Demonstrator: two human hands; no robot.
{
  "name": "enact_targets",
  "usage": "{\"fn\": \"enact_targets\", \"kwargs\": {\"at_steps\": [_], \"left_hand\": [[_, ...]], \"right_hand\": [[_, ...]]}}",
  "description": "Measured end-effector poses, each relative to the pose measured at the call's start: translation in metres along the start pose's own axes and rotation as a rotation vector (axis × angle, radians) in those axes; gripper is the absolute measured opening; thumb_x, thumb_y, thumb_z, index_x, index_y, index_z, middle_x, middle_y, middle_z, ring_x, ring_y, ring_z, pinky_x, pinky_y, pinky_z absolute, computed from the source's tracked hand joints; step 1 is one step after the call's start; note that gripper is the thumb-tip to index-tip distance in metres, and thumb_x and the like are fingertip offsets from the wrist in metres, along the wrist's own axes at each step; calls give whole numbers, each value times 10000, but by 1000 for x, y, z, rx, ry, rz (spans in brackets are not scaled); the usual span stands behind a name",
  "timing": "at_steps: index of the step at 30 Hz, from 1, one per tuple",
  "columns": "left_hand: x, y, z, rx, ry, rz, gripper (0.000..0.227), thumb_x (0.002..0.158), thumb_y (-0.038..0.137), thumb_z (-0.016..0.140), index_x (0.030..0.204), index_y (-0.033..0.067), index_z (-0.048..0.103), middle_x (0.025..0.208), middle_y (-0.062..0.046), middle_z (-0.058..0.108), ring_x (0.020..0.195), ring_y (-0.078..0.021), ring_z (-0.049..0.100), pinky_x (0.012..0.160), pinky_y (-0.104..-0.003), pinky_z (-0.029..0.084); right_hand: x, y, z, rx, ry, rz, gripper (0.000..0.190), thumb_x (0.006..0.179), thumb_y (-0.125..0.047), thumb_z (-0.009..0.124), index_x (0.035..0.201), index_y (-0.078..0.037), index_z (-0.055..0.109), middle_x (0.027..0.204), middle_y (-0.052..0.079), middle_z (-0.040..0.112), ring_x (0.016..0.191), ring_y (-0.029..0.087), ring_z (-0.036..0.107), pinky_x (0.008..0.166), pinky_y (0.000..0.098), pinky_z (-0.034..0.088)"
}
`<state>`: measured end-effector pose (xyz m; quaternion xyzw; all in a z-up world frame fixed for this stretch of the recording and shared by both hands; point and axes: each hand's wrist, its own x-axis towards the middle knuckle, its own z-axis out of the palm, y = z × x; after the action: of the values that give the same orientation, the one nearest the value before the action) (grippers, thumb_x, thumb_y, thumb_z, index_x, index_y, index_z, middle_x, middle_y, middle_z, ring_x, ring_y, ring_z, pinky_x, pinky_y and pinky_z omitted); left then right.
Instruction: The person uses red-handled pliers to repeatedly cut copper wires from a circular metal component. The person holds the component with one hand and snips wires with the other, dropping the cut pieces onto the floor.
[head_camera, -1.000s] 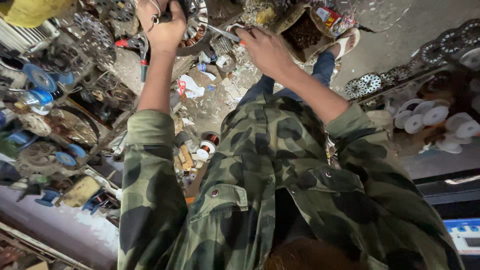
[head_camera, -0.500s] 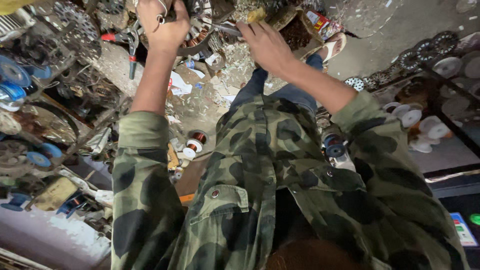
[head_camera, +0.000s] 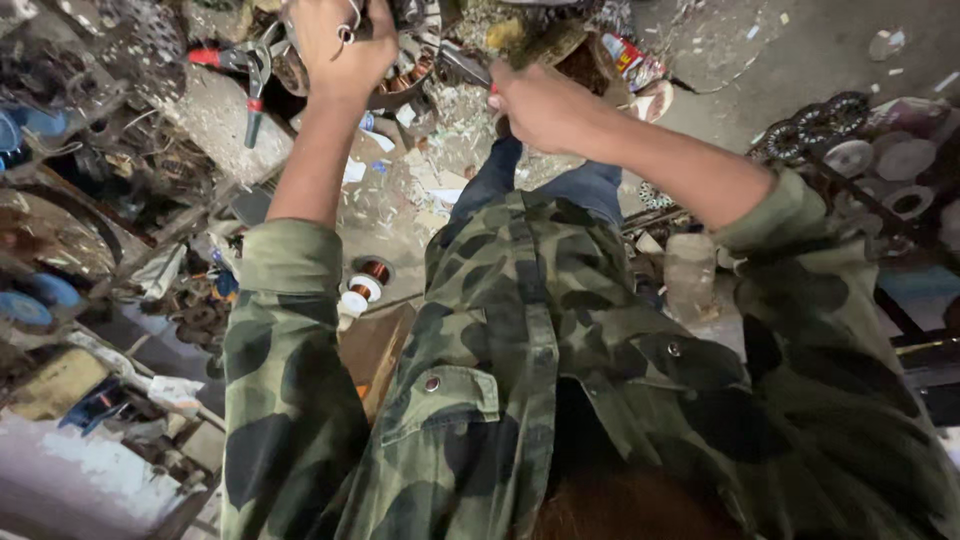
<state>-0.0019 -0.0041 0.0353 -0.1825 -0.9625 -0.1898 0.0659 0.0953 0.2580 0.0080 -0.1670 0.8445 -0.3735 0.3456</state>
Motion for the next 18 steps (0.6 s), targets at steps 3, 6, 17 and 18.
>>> {"fn": "enact_targets", "kwargs": {"at_steps": [3, 6, 17, 18], "left_hand": [[33, 10, -7, -251, 185, 430, 417, 736, -8, 498, 1084, 9, 726, 1004, -238, 713, 936, -450, 647, 866, -529, 499], [18, 7, -9, -146, -17, 183, 288, 790, 57, 688, 1056, 87, 796, 925, -188, 728, 878, -409, 676, 854, -518, 520], [15, 4, -4, -185, -46, 220, 489, 773, 12, 670, 1233, 138, 778, 1172, -140, 752, 1094, -366, 671, 997, -482, 491], [15, 0, -9, -161, -67, 212, 490, 768, 13, 675, 1233, 131, 778, 1160, -149, 749, 1076, -372, 666, 974, -489, 486]], "right_hand": [[17, 0, -16, -254, 394, -299, 395, 880, -67, 640, 1224, 52, 487, 806, 230, 673, 640, 352, 657, 547, 447, 531], [21, -2, 3, 66, 139, -139, 303, 948, -109, 570, 1189, 51, 480, 699, 196, 664, 549, 307, 643, 502, 455, 512], [45, -14, 23, 692, -86, -1, 363, 1085, -260, 446, 1318, 10, 380, 885, 101, 674, 667, 183, 680, 622, 365, 574], [50, -18, 23, 917, -177, 51, 282, 1090, -257, 450, 1224, -14, 405, 874, 99, 625, 687, 193, 665, 628, 379, 571]]}}
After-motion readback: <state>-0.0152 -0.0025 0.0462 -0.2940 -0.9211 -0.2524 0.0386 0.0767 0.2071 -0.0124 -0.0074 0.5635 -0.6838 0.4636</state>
